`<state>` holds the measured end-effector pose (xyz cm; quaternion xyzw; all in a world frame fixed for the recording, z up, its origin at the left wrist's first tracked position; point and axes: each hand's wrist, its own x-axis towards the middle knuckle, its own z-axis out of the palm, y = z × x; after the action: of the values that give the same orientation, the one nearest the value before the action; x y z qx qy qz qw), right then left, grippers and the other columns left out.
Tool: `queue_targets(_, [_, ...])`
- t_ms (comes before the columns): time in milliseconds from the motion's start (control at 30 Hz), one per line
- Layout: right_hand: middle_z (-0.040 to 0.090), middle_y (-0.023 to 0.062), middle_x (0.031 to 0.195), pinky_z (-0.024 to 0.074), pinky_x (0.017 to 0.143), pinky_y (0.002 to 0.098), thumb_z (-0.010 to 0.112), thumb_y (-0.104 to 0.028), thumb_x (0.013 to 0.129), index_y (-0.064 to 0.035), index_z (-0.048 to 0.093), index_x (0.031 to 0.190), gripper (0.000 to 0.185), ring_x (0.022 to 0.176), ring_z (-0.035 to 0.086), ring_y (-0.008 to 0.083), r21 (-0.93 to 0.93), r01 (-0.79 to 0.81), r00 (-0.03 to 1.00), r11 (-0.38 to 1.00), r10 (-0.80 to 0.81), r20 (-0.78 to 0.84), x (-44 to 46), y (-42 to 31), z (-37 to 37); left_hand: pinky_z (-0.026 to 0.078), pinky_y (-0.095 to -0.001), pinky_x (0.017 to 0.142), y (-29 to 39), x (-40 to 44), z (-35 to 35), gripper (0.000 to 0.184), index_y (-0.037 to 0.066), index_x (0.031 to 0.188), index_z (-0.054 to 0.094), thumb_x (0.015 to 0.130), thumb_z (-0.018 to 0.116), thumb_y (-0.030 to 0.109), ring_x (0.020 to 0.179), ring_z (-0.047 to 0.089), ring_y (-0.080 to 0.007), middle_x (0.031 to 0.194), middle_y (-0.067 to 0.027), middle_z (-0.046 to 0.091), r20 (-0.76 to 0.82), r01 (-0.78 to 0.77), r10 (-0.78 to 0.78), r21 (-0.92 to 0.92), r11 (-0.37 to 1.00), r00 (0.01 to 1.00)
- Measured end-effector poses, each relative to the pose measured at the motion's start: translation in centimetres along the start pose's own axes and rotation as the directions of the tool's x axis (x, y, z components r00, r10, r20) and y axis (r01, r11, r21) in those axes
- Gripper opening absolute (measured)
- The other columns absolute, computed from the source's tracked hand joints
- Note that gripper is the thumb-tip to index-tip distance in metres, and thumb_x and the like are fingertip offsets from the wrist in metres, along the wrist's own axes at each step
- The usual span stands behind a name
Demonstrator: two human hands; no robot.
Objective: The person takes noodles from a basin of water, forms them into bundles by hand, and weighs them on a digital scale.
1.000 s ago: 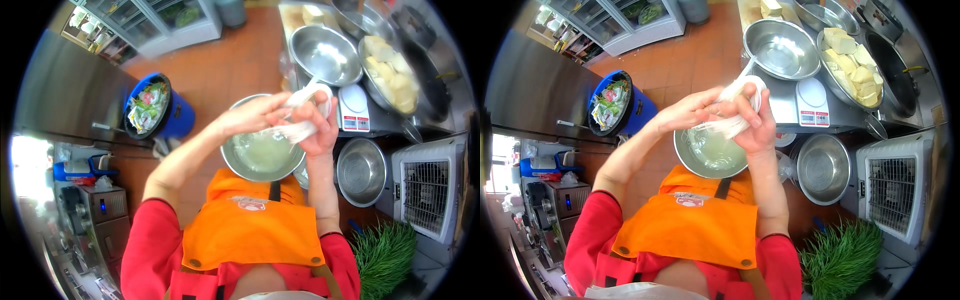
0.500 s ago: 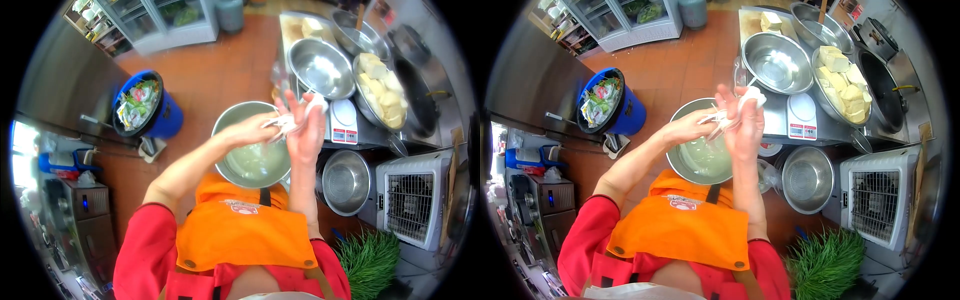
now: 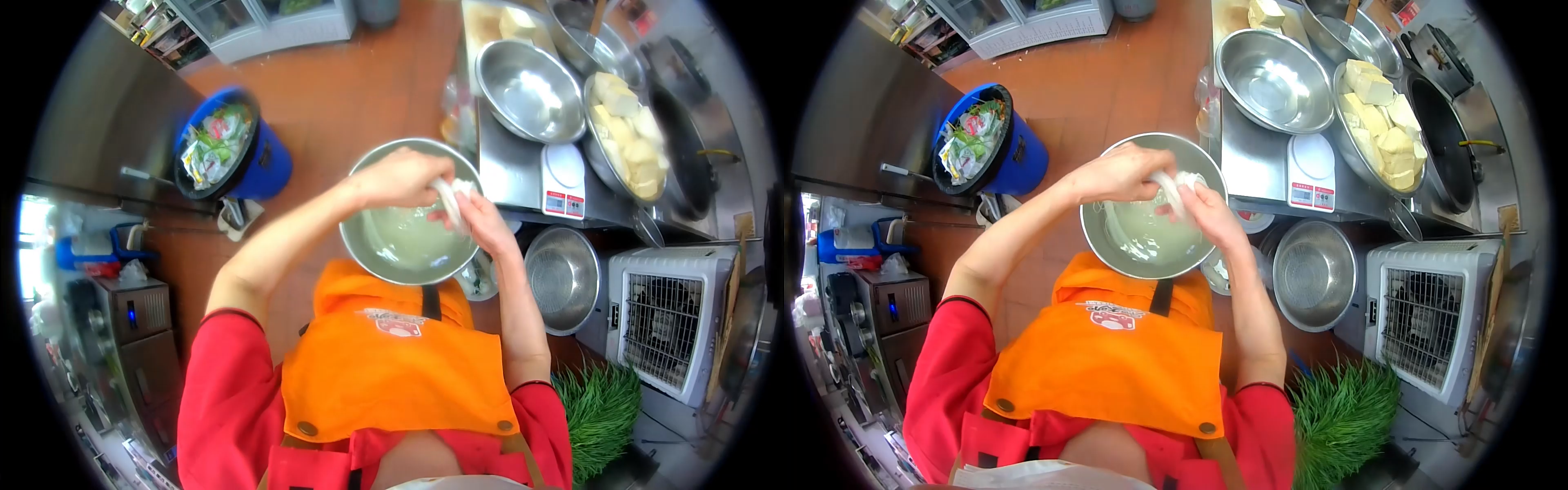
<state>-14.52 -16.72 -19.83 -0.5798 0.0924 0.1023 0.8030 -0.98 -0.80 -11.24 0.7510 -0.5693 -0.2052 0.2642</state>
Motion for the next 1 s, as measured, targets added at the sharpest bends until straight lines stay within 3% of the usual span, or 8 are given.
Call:
queue_targets(100, [0.057, 0.0017, 0.072, 0.0488, 0.080, 0.0337, 0.037, -0.037, 0.101, 0.0005, 0.048, 0.122, 0.044, 0.071, 0.057, 0.0169, 0.308, -0.093, 0.970, 0.947, 0.017, 0.241, -0.7, -0.5, -1.1, 0.049, -0.0374, 0.069, 0.0, 0.8, 0.6, 0.036, 0.004, 0.111, 0.055, 0.075, 0.056, 0.004, 0.077, 0.064, -0.0273, 0.077, -0.0149, 0.064, 0.010, 0.020, -0.018, -0.168, 0.986, 1.000])
queue_targets(133, [0.045, -0.0027, 0.063, 0.0495, 0.083, 0.0400, 0.036, -0.045, 0.100, 0.0007, 0.049, 0.117, 0.050, 0.060, 0.052, 0.0156, 0.277, -0.110, 0.969, 0.954, 0.041, 0.245, -1.0, -1.0, -1.1, 0.049, -0.0362, 0.070, 0.0, 0.9, 0.8, 0.038, 0.004, 0.113, 0.054, 0.075, 0.055, 0.004, 0.078, 0.064, -0.0246, 0.078, -0.0133, 0.064, 0.033, 0.043, -0.035, -0.307, 0.951, 0.999])
queue_targets(200, [0.042, -0.0031, 0.061, 0.0502, 0.084, 0.0424, 0.038, -0.047, 0.098, 0.0007, 0.048, 0.115, 0.052, 0.056, 0.049, 0.0139, 0.341, -0.164, 0.916, 0.926, 0.014, 0.400, -1.4, -2.4, -1.5, 0.048, -0.0314, 0.077, 0.2, 1.3, 0.4, 0.046, 0.005, 0.122, 0.050, 0.076, 0.051, 0.001, 0.086, 0.061, -0.0154, 0.081, -0.0075, 0.064, 0.163, 0.115, -0.046, -0.446, 0.888, 0.986])
queue_targets(367, [0.038, -0.0041, 0.059, 0.0498, 0.087, 0.0527, 0.043, -0.051, 0.095, 0.0005, 0.047, 0.115, 0.055, 0.052, 0.047, 0.0122, 0.426, -0.225, 0.841, 0.876, -0.046, 0.540, -1.8, -4.3, -1.8, 0.043, -0.0294, 0.089, -1.9, 1.4, 1.9, 0.055, 0.003, 0.132, 0.044, 0.077, 0.050, 0.002, 0.102, 0.054, -0.0130, 0.107, -0.0069, 0.060, 0.144, 0.085, 0.030, -0.729, 0.679, 0.989])
queue_targets(500, [0.034, -0.0060, 0.058, 0.0449, 0.093, 0.0584, 0.040, -0.049, 0.097, -0.0010, 0.045, 0.118, 0.053, 0.049, 0.044, 0.0104, 0.487, -0.125, 0.835, 0.864, -0.173, 0.522, -2.0, -7.8, -0.3, 0.042, -0.0293, 0.090, -4.7, 1.8, 4.0, 0.060, 0.004, 0.134, 0.043, 0.075, 0.051, 0.003, 0.104, 0.051, -0.0121, 0.117, -0.0059, 0.055, 0.127, 0.095, 0.038, -0.884, 0.458, 0.991])
queue_targets(633, [0.035, -0.0066, 0.059, 0.0388, 0.096, 0.0639, 0.037, -0.051, 0.097, -0.0060, 0.045, 0.122, 0.052, 0.051, 0.045, 0.0104, 0.545, 0.020, 0.834, 0.838, -0.314, 0.453, -1.7, -11.0, 0.2, 0.046, -0.0291, 0.083, -5.3, 1.6, 6.0, 0.052, 0.002, 0.127, 0.049, 0.076, 0.053, 0.003, 0.091, 0.056, -0.0135, 0.096, -0.0050, 0.057, 0.108, 0.089, 0.014, -0.879, 0.468, 0.994])
queue_targets(767, [0.038, -0.0043, 0.061, 0.0388, 0.097, 0.0626, 0.035, -0.053, 0.096, -0.0048, 0.042, 0.123, 0.056, 0.065, 0.053, 0.0151, 0.699, 0.037, 0.873, 0.714, -0.363, 0.325, -0.8, -12.8, 0.5, 0.046, -0.0291, 0.083, -3.7, 0.9, 8.3, 0.049, 0.004, 0.129, 0.049, 0.081, 0.057, 0.006, 0.089, 0.056, -0.0128, 0.094, -0.0040, 0.058, 0.122, 0.141, -0.078, -0.937, 0.320, 0.989])
queue_targets(1000, [0.042, -0.0028, 0.065, 0.0397, 0.098, 0.0599, 0.026, -0.051, 0.098, -0.0038, 0.042, 0.128, 0.058, 0.082, 0.059, 0.0206, 0.586, 0.279, 0.928, 0.761, -0.370, 0.037, 2.3, -12.9, 0.4, 0.045, -0.0267, 0.075, -3.7, -0.9, 13.4, 0.032, 0.005, 0.120, 0.053, 0.091, 0.058, 0.017, 0.080, 0.052, -0.0098, 0.087, 0.0000, 0.055, 0.285, 0.264, -0.012, -0.867, 0.422, 0.958])
